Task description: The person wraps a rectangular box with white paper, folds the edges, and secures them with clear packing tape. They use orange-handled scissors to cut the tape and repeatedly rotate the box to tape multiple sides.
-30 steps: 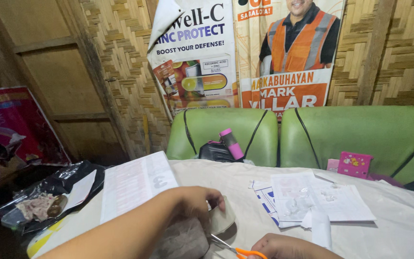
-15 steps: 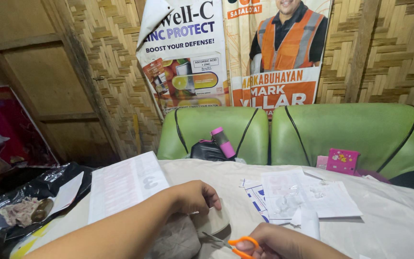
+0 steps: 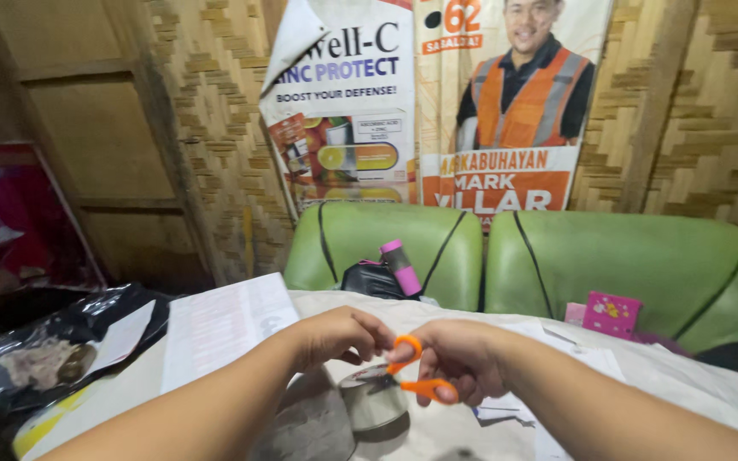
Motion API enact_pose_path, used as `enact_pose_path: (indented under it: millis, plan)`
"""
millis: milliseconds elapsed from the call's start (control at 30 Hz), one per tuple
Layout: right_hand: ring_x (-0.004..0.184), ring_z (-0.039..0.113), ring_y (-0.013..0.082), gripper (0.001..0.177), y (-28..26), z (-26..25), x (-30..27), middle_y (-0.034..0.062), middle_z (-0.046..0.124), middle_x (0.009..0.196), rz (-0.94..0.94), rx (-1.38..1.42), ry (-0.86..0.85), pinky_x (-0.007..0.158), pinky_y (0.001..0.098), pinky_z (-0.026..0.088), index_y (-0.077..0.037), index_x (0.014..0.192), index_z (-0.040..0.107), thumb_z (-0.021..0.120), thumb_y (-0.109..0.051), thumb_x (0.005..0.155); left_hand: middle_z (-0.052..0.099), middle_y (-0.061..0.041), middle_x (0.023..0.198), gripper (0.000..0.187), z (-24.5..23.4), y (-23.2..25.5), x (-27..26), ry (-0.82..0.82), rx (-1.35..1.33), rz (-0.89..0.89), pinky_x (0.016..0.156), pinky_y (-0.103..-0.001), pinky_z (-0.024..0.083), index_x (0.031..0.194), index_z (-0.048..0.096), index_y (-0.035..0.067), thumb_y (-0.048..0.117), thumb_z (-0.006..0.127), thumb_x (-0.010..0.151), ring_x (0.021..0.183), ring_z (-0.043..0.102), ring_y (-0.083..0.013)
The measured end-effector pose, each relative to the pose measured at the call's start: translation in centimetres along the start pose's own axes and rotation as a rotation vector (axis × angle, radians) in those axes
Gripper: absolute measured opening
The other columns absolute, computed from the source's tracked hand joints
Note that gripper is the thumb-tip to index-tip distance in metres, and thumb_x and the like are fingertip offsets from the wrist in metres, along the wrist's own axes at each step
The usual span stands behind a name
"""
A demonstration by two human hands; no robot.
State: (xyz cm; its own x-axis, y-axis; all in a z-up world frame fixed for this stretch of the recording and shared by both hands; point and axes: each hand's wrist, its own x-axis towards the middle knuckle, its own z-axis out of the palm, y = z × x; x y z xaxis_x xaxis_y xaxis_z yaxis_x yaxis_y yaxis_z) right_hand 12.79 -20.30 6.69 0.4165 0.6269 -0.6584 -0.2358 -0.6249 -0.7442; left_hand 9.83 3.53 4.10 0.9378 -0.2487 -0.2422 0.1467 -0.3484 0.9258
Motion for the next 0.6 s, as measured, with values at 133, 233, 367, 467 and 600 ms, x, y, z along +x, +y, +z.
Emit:
enact_pose_path:
  millis: [133,233,367,467,600]
  plan:
    - [0.032,0.036,0.0049,0.059,-1.5,-1.4,0.4,0.0100,0.062,0.055,-0.017,0.145,-0.109,0.032,0.0178,0.024,0.004,0.071,0.068,0.077,-0.053,0.083,0.076,0.000,0.088,0.017,1.0,1.2,-2.0,-0.061,0.362,0.179,0.080,-0.028,0.051,0.099,0.082,0.010,0.012,0.077,0.083,0.084,0.064,-0.0109]
    - [0.039,0.046,0.0074,0.043,-1.1,-2.5,0.4,0.0197,0.071,0.072,-0.093,0.198,-0.145,0.036,0.0183,0.034,0.003,0.084,0.068,0.078,-0.038,0.089,0.077,-0.001,0.083,0.012,1.6,2.0,-2.7,0.054,0.642,0.141,0.075,-0.030,0.050,0.091,0.083,0.011,0.020,0.075,0.088,0.079,0.066,-0.0116]
    - [0.058,0.068,0.0209,0.030,0.5,-4.3,-0.5,0.0296,0.072,0.091,-0.247,0.151,-0.226,0.055,0.0243,0.053,0.010,0.106,0.068,0.066,-0.017,0.093,0.077,0.002,0.081,0.010,1.8,2.5,-2.9,0.015,0.682,0.185,0.076,-0.030,0.052,0.090,0.081,0.013,0.019,0.074,0.087,0.077,0.067,-0.0104]
    - [0.056,0.066,0.0217,0.028,1.5,-5.9,-1.7,0.0317,0.075,0.106,-0.447,0.254,-0.151,0.051,0.0273,0.051,0.013,0.114,0.066,0.065,0.001,0.088,0.078,0.002,0.085,0.010,0.7,2.4,-3.2,0.068,0.623,0.197,0.077,-0.029,0.052,0.091,0.082,0.013,0.016,0.074,0.086,0.081,0.068,-0.0107]
    - [0.061,0.063,0.0174,0.042,1.4,-5.4,-1.7,0.0222,0.075,0.110,-0.563,0.267,0.081,0.049,0.0290,0.049,0.000,0.122,0.062,0.069,0.003,0.080,0.079,-0.002,0.092,0.018,-1.2,1.6,-4.2,0.118,0.153,0.174,0.081,-0.028,0.048,0.103,0.081,0.009,0.019,0.068,0.094,0.087,0.063,-0.0108]
